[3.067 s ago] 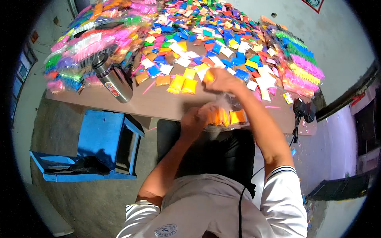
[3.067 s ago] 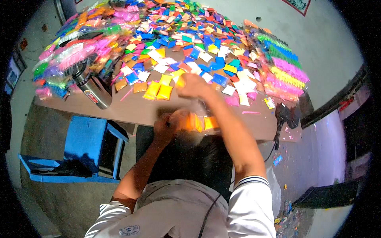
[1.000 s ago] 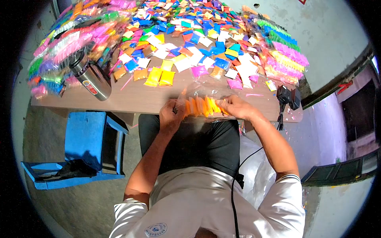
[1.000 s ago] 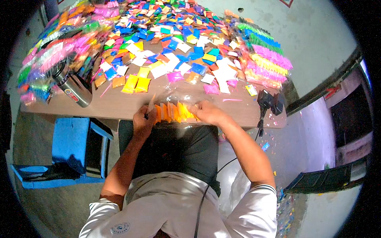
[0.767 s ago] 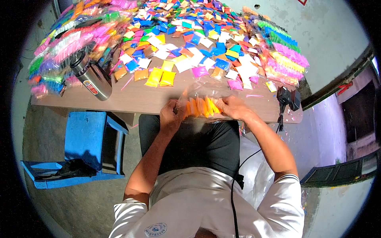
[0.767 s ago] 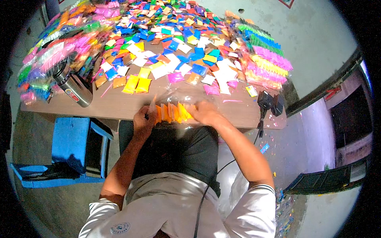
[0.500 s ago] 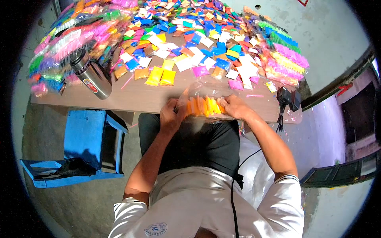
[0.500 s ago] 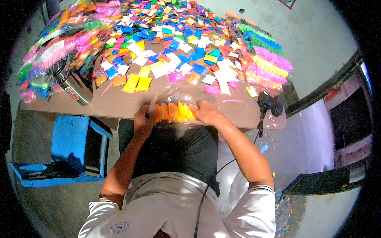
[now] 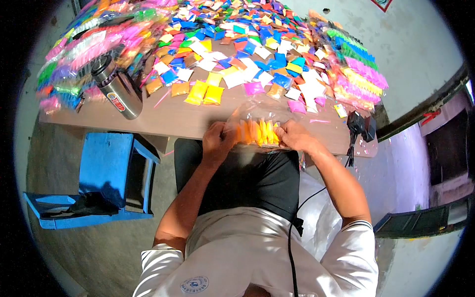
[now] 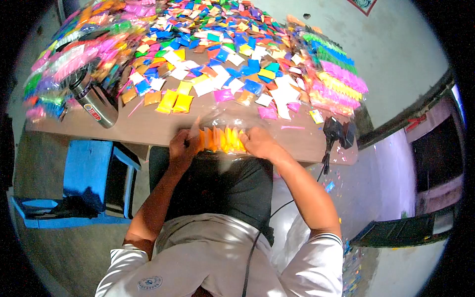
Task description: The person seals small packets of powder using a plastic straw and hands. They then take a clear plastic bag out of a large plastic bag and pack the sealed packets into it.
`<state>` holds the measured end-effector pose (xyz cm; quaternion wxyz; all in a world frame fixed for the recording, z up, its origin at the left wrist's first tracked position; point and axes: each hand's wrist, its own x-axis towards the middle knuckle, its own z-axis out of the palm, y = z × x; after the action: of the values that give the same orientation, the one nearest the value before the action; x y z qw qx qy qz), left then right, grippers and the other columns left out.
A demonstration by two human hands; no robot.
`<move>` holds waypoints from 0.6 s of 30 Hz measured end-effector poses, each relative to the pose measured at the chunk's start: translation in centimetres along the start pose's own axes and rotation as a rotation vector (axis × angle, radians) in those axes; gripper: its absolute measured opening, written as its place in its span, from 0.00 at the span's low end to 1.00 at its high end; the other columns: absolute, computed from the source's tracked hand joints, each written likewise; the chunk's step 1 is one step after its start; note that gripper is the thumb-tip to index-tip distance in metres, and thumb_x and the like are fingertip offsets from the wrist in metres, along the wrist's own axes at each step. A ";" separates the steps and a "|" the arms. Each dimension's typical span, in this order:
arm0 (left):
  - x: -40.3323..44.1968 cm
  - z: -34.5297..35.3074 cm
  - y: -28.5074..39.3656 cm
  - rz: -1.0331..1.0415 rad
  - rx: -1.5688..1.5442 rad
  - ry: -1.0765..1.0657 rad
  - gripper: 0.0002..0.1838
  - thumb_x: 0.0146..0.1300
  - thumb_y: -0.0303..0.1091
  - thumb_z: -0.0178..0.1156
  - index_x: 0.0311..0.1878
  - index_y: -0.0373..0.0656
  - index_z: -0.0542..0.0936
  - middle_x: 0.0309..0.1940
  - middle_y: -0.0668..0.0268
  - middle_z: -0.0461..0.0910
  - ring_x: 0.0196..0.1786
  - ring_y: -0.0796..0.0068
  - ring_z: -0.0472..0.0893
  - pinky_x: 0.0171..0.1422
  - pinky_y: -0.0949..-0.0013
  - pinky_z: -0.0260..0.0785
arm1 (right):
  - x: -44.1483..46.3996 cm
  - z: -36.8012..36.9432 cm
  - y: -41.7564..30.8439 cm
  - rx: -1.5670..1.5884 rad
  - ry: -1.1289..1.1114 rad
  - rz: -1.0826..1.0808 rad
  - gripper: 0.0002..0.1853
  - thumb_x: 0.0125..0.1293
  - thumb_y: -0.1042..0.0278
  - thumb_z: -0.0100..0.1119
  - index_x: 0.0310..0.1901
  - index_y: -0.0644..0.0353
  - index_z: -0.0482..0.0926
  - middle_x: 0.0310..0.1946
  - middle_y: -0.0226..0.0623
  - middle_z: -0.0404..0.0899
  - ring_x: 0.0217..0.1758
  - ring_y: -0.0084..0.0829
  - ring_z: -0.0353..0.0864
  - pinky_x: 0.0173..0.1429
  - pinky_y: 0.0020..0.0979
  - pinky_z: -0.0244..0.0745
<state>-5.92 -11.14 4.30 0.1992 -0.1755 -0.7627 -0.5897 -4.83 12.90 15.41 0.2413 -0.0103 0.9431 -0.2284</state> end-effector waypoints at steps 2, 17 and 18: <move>-0.1 0.1 -0.3 0.000 0.042 0.001 0.11 0.59 0.34 0.59 0.28 0.36 0.72 0.24 0.59 0.73 0.28 0.61 0.74 0.33 0.61 0.66 | 0.7 0.8 0.7 -0.116 0.186 -0.074 0.24 0.66 0.52 0.47 0.32 0.68 0.81 0.32 0.59 0.79 0.38 0.55 0.79 0.45 0.47 0.71; 0.1 0.3 0.7 -0.025 0.137 0.063 0.10 0.58 0.36 0.58 0.28 0.38 0.75 0.24 0.54 0.75 0.29 0.54 0.76 0.36 0.57 0.69 | 11.2 -3.0 -14.1 -0.371 0.308 -0.517 0.21 0.49 0.57 0.66 0.41 0.65 0.79 0.37 0.49 0.81 0.45 0.46 0.79 0.49 0.39 0.73; 0.1 0.3 0.9 -0.044 0.090 0.077 0.11 0.57 0.35 0.58 0.24 0.38 0.73 0.23 0.52 0.73 0.28 0.49 0.74 0.33 0.54 0.67 | 11.7 -2.8 -15.0 -0.420 0.227 -0.467 0.24 0.47 0.56 0.68 0.42 0.65 0.79 0.38 0.48 0.81 0.47 0.45 0.79 0.49 0.39 0.73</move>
<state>-5.63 -10.63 5.01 0.2230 -0.1267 -0.7839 -0.5654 -17.84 -0.85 18.83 0.0685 -0.2502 0.9626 -0.0779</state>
